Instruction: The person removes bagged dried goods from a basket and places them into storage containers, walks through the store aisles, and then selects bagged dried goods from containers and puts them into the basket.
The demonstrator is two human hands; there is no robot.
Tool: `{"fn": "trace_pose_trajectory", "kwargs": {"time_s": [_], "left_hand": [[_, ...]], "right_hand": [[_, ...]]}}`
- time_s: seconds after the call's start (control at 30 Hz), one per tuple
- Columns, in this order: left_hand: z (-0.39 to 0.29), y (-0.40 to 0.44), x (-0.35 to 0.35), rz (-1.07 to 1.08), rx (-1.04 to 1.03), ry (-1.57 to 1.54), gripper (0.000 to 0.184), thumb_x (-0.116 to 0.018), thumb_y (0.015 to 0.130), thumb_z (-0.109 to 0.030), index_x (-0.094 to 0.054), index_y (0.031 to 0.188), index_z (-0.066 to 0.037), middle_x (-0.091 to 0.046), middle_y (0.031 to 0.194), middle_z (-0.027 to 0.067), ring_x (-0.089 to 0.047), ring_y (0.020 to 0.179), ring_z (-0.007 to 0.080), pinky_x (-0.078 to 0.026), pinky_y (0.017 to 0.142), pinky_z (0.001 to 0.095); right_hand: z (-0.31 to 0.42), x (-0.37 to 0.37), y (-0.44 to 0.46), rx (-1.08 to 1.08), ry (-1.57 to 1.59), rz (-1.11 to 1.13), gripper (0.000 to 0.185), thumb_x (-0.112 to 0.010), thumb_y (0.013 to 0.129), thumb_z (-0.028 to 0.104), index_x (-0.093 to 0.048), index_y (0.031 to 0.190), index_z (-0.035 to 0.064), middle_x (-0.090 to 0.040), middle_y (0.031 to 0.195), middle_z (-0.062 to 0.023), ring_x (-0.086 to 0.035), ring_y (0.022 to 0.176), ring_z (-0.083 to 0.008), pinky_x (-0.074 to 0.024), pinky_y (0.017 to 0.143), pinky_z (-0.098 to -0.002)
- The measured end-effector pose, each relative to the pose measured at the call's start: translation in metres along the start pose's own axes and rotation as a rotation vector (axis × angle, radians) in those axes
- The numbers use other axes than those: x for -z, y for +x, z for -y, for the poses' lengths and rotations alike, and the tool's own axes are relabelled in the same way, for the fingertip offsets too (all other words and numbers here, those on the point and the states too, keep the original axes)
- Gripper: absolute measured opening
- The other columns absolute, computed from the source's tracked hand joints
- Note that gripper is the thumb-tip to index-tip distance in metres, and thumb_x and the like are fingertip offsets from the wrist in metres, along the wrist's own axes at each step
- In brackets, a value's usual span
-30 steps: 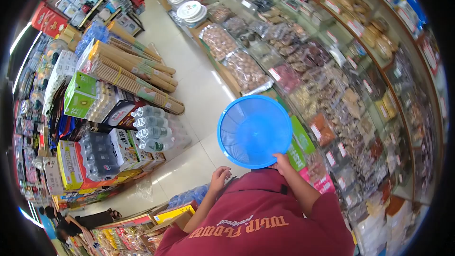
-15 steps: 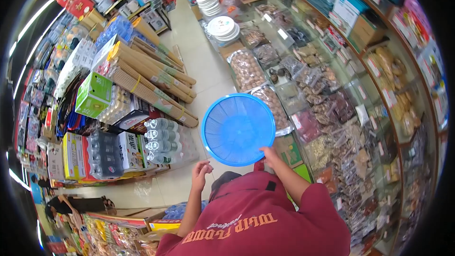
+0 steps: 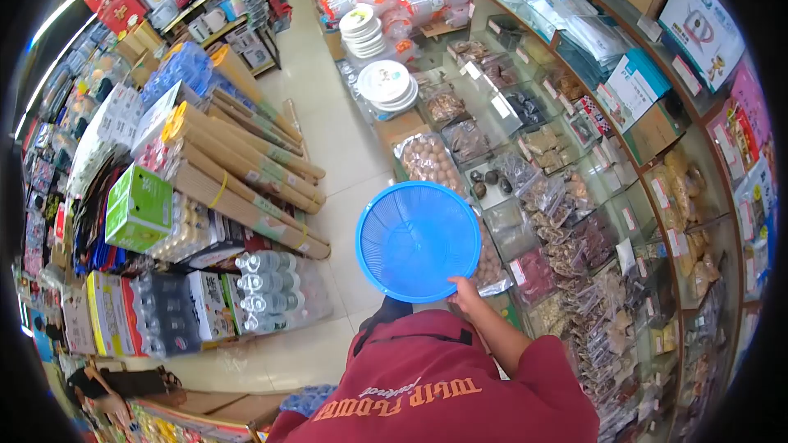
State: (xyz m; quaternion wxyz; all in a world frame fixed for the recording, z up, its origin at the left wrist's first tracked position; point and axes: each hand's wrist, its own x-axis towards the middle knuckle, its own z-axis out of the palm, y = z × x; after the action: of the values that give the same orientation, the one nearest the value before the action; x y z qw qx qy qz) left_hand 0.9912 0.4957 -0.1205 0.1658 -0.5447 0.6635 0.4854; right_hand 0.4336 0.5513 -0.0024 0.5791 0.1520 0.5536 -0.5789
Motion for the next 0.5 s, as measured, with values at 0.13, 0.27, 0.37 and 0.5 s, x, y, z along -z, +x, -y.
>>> {"fn": "trace_pose_trajectory", "kwargs": {"time_s": [0.13, 0.27, 0.37, 0.5], "left_hand": [[-0.045, 0.147, 0.085, 0.157, -0.301, 0.541, 0.028, -0.058, 0.082, -0.028, -0.07, 0.095, -0.007, -0.067, 0.098, 0.0197, -0.063, 0.089, 0.0337, -0.049, 0.078, 0.0435], [-0.152, 0.253, 0.176, 0.075, -0.306, 0.81, 0.036, -0.046, 0.09, -0.03, -0.061, 0.11, -0.005, -0.061, 0.114, 0.0192, -0.061, 0.099, 0.0359, -0.048, 0.086, 0.0465], [-0.249, 0.292, 0.236, -0.106, -0.161, -0.498, 0.025, -0.049, 0.09, -0.028, -0.061, 0.099, -0.007, -0.064, 0.09, 0.0084, -0.06, 0.077, 0.0187, -0.048, 0.065, 0.0336], [-0.351, 0.27, 0.285, -0.075, -0.164, -0.796, 0.024, -0.048, 0.088, -0.03, -0.06, 0.094, -0.011, -0.063, 0.086, 0.0026, -0.057, 0.077, 0.0152, -0.046, 0.068, 0.0336]], "right_hand": [[0.056, -0.047, 0.018, 0.147, 0.065, -0.178, 0.026, -0.052, 0.086, 0.017, -0.051, 0.111, 0.0077, -0.062, 0.087, -0.01, -0.06, 0.07, -0.0218, -0.0492, 0.056, -0.0368], [0.073, -0.062, 0.057, 0.132, 0.229, -0.168, 0.02, -0.053, 0.085, 0.015, -0.051, 0.105, 0.009, -0.061, 0.087, -0.0088, -0.06, 0.07, -0.0218, -0.0487, 0.057, -0.0351], [0.086, -0.08, 0.064, 0.163, 0.298, -0.165, 0.024, -0.051, 0.086, 0.019, -0.049, 0.108, 0.0096, -0.059, 0.088, -0.007, -0.056, 0.075, -0.0203, -0.0443, 0.062, -0.0342], [0.104, -0.089, 0.068, 0.146, 0.469, -0.158, 0.032, -0.054, 0.081, 0.011, -0.049, 0.112, 0.0101, -0.058, 0.1, -0.0094, -0.059, 0.084, -0.0237, -0.0485, 0.066, -0.0378]]}}
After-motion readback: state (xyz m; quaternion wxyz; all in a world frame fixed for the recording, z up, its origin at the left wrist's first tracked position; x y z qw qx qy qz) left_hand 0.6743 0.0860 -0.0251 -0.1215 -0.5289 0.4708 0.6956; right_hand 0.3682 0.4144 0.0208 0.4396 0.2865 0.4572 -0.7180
